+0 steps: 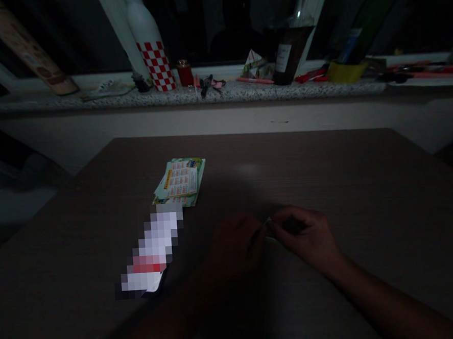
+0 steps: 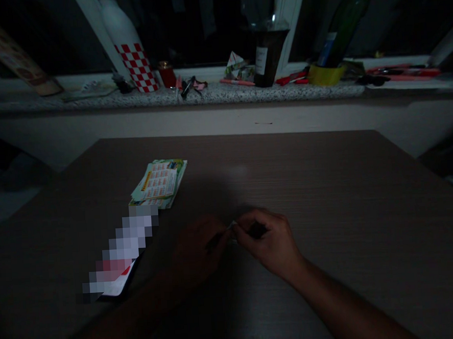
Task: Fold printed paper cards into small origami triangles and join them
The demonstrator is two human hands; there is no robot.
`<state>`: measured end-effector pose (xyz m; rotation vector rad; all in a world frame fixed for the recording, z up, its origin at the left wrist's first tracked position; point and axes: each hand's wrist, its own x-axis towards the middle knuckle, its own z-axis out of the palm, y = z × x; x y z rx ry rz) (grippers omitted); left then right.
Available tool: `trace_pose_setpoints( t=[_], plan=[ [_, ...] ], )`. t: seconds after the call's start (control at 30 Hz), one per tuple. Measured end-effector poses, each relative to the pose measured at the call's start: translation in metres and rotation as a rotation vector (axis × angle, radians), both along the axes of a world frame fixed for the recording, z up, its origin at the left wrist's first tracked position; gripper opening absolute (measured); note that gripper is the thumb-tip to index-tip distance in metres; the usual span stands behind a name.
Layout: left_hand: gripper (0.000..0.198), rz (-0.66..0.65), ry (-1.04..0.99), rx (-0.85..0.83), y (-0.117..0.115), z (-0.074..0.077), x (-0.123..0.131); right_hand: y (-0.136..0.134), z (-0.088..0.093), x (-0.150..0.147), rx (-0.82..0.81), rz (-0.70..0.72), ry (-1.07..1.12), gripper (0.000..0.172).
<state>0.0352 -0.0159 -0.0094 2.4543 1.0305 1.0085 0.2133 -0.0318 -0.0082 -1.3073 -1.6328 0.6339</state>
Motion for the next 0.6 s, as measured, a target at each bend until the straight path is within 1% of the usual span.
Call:
trace_pose_setpoints(
  t=[0.17,0.27,0.4,0.6],
  plan=[
    [0.011,-0.035,-0.055,0.086,-0.002,0.001,0.001,0.001,-0.002,-0.002,-0.126,-0.029,0.125,0.011],
    [0.008,-0.056,-0.067,0.149,-0.001,0.0,-0.001,0.002,-0.004,0.0,-0.212,-0.023,0.18,0.014],
    [0.011,-0.057,-0.065,0.191,-0.001,0.0,-0.004,0.005,-0.004,0.005,-0.299,0.008,0.208,0.014],
    [0.014,-0.053,-0.078,0.223,-0.004,0.002,-0.007,0.007,0.005,0.012,-0.392,0.087,0.208,0.009]
  ],
)
